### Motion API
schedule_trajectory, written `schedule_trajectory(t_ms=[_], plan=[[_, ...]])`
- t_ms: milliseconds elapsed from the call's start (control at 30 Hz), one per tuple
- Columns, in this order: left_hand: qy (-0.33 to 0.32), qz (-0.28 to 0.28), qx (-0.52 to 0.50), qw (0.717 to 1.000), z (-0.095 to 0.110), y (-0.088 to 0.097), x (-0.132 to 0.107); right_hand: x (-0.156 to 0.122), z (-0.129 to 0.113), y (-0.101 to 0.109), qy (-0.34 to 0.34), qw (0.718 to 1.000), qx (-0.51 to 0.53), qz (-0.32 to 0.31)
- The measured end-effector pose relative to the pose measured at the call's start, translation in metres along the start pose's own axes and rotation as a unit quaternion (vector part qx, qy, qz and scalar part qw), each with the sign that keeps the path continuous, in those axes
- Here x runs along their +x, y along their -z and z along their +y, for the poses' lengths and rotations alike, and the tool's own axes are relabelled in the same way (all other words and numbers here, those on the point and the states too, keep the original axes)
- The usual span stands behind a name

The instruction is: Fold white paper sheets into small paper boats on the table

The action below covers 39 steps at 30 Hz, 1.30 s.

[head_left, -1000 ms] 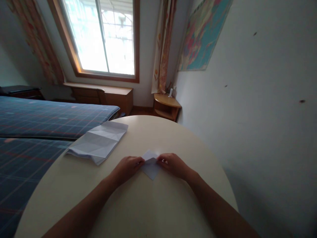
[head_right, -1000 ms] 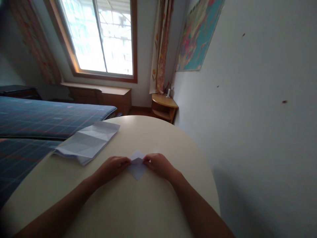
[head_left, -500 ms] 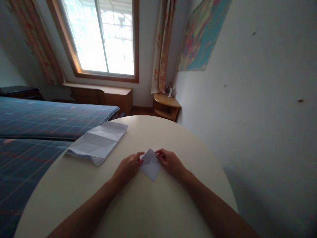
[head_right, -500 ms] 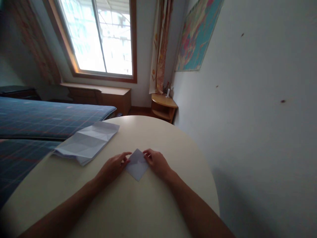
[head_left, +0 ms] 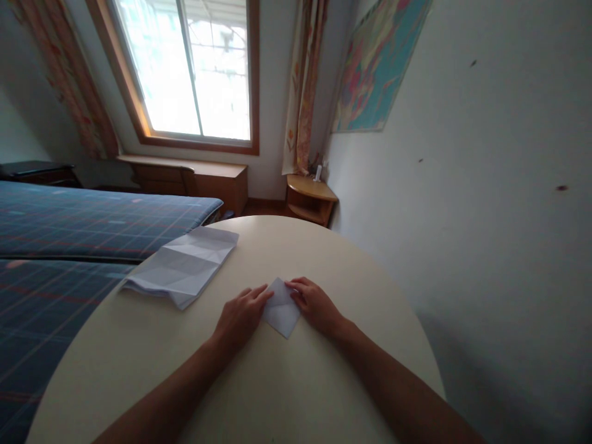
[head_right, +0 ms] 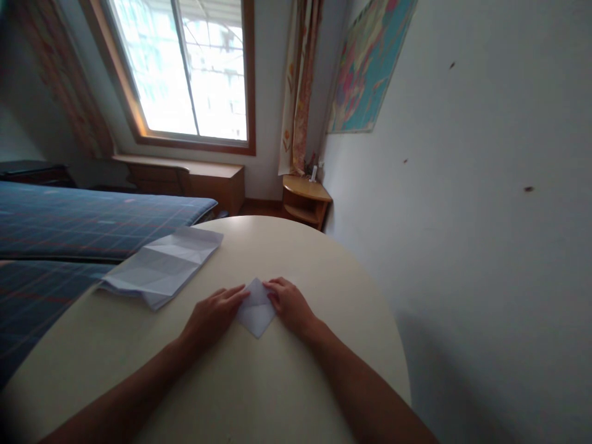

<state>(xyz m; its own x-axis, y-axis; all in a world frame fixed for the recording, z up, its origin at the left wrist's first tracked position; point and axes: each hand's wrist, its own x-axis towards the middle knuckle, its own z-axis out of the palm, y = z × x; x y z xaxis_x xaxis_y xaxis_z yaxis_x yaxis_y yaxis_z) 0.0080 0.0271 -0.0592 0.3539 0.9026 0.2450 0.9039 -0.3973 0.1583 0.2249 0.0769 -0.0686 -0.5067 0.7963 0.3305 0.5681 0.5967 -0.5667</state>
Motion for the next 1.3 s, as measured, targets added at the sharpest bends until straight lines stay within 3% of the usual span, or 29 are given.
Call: schedule_trajectory(t_ms=[233,333,500,633,733,833,967,1200,1300], plan=[[-0.031,0.0,-0.002,1.0,0.0,-0.004,0.002,-0.001,-0.015,-0.004,0.034,0.991,-0.128,-0.028],[-0.035,0.016,-0.03,0.999,-0.002,-0.004,0.003,-0.005,-0.028,-0.01,0.065,0.987,-0.124,-0.084],[-0.004,0.031,-0.056,0.998,-0.012,0.0,0.003,-0.01,-0.037,-0.013,0.043,0.975,-0.131,-0.175],[0.033,0.059,-0.034,0.997,-0.022,0.002,0.002,-0.009,-0.038,-0.011,0.026,0.972,-0.14,-0.186],[-0.018,0.087,-0.051,0.995,-0.022,-0.004,0.002,-0.008,-0.038,-0.01,0.016,0.973,-0.143,-0.178],[-0.118,0.033,-0.071,0.99,-0.016,-0.013,0.001,-0.007,-0.034,-0.01,0.008,0.974,-0.147,-0.17],[-0.12,-0.063,-0.039,0.99,-0.006,-0.021,-0.002,-0.006,-0.029,-0.008,0.003,0.971,-0.161,-0.174],[-0.099,-0.08,-0.008,0.992,0.002,-0.017,-0.004,-0.016,-0.035,-0.013,0.015,0.969,-0.175,-0.173],[-0.089,-0.078,0.003,0.993,0.003,-0.014,-0.006,-0.019,-0.038,-0.01,-0.011,0.968,-0.157,-0.194]])
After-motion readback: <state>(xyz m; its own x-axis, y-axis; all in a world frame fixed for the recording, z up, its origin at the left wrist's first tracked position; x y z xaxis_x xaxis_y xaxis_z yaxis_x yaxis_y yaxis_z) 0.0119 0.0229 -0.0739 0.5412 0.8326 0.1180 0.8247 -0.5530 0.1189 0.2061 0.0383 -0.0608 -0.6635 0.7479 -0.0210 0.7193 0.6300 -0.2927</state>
